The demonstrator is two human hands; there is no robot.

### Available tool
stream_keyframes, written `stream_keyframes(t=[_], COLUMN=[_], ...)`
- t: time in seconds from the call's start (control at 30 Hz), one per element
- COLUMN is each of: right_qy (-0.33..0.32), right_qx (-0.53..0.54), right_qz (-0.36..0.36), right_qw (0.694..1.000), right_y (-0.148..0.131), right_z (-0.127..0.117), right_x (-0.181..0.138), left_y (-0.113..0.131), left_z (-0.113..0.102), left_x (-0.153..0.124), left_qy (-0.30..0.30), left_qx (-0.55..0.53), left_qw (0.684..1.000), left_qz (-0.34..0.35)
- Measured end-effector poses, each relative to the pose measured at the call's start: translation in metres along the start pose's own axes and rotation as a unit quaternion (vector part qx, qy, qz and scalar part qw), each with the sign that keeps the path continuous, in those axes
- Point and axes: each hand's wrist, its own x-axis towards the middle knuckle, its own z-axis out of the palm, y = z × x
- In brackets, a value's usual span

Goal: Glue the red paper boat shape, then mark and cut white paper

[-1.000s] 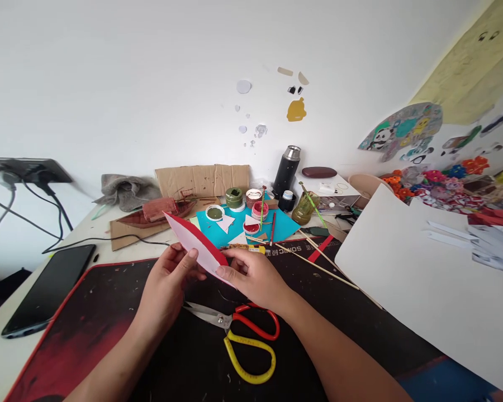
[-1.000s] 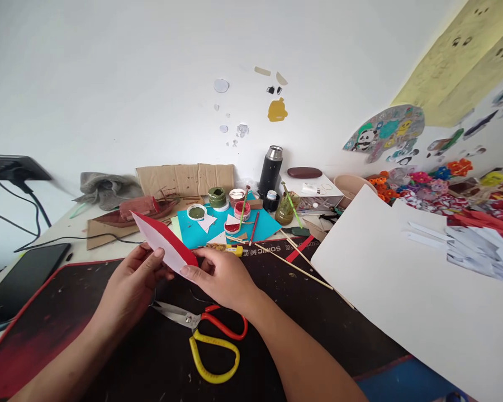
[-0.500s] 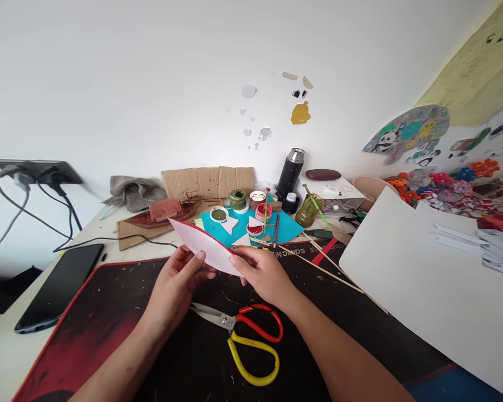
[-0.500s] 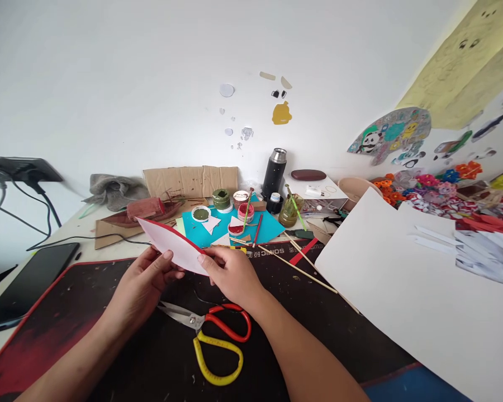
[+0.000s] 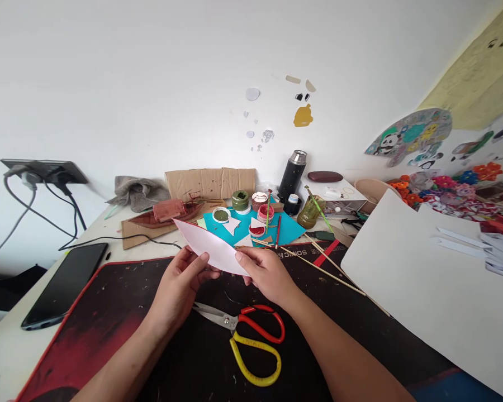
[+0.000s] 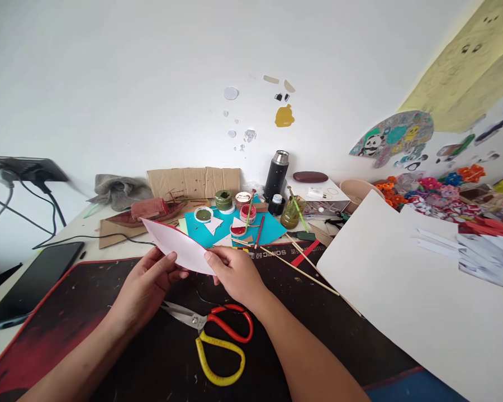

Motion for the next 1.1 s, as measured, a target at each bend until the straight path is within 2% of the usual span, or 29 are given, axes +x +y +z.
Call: stream_keyframes(t=[0.37, 0.97, 1.1], right_qy=[0.0, -0.011, 0.001], right_qx=[-0.018, 0.02, -0.02], right_qz=[0.002, 0.017, -0.005], right_qw=[1.0, 1.0, 1.0], right_y=[-0.0026, -0.0008, 0.0031], right_z=[-0.0021, 0.0021, 0.0038], right_x=[-0.0006, -0.0002, -0.0001], left_y=[-0.0014, -0.0032, -0.0051], left_z=[-0.0013, -0.0028, -0.0054], left_x=[0.0005, 0.0011, 0.0013], left_qy=[-0.011, -0.002, 0.003], left_qx=[-0.007, 0.013, 0.049], left_qw=[1.0, 1.0, 0.998], left_qz=[0.002, 0.017, 0.031])
